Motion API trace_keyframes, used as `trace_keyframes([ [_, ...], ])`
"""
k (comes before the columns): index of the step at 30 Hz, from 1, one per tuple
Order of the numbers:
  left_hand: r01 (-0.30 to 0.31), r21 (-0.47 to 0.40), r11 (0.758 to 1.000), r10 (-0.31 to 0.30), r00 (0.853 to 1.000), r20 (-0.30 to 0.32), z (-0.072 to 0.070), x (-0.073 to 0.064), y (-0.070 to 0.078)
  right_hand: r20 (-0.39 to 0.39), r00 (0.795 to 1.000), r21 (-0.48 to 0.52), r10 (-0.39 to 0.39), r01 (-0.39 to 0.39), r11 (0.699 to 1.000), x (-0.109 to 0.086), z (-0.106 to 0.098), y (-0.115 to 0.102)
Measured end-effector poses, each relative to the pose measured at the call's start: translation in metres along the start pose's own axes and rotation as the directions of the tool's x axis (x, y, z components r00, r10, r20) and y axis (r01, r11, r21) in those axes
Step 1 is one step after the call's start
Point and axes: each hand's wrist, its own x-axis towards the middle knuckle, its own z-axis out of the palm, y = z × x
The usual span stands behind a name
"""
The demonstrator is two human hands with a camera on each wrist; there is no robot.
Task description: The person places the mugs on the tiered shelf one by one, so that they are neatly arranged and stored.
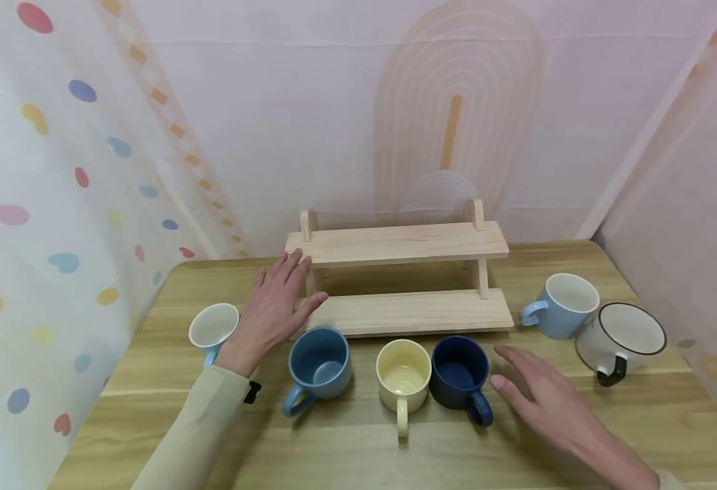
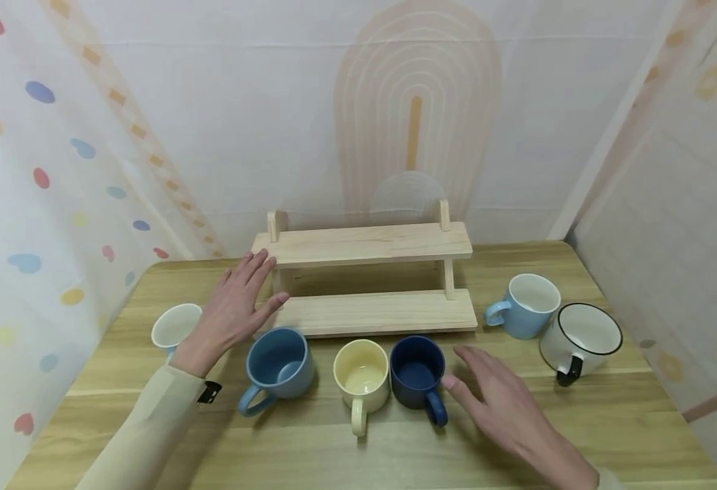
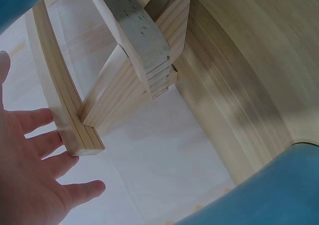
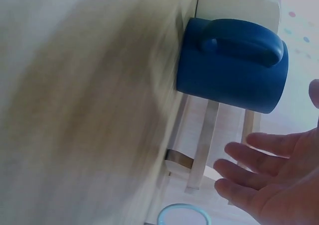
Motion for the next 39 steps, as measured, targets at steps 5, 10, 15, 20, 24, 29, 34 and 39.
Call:
trace_keyframes([
  [5, -0.001, -0.004, 1.0, 0.001, 1.0, -0.011, 0.0, -0.003, -0.002, 0.037, 0.998, 0.027, 0.04, -0.041, 0.999, -0.006, 0.002, 0.001],
  [10, 0.004, -0.006, 1.0, -0.004, 1.0, -0.015, 0.002, -0.005, -0.002, 0.053, 0.998, 0.054, 0.029, -0.032, 0.998, -0.011, 0.006, 0.001],
  [15, 0.011, -0.009, 1.0, -0.011, 1.0, -0.02, 0.002, -0.007, -0.002, 0.075, 0.997, 0.072, 0.015, -0.02, 0.997, -0.014, 0.012, 0.002],
  [20, 0.014, -0.017, 1.0, -0.014, 1.0, -0.023, 0.002, -0.008, -0.002, 0.168, 0.985, 0.198, 0.037, -0.071, 0.978, -0.014, 0.015, 0.003],
  [24, 0.009, -0.021, 1.0, -0.009, 1.0, -0.022, 0.002, -0.008, -0.001, 0.245, 0.969, 0.271, 0.036, -0.104, 0.957, -0.014, 0.017, 0.006],
  [29, 0.005, -0.022, 1.0, -0.005, 1.0, -0.019, 0.002, -0.006, 0.0, 0.252, 0.967, 0.318, 0.036, -0.118, 0.941, -0.012, 0.02, 0.006],
  [34, 0.004, -0.027, 1.0, -0.005, 1.0, -0.014, 0.002, -0.005, 0.0, 0.247, 0.968, 0.357, 0.05, -0.138, 0.924, -0.011, 0.021, 0.003],
  [39, -0.001, -0.044, 0.999, 0.0, 1.0, -0.017, 0.003, -0.005, -0.002, 0.314, 0.948, 0.453, 0.052, -0.197, 0.87, -0.008, 0.023, 0.002],
])
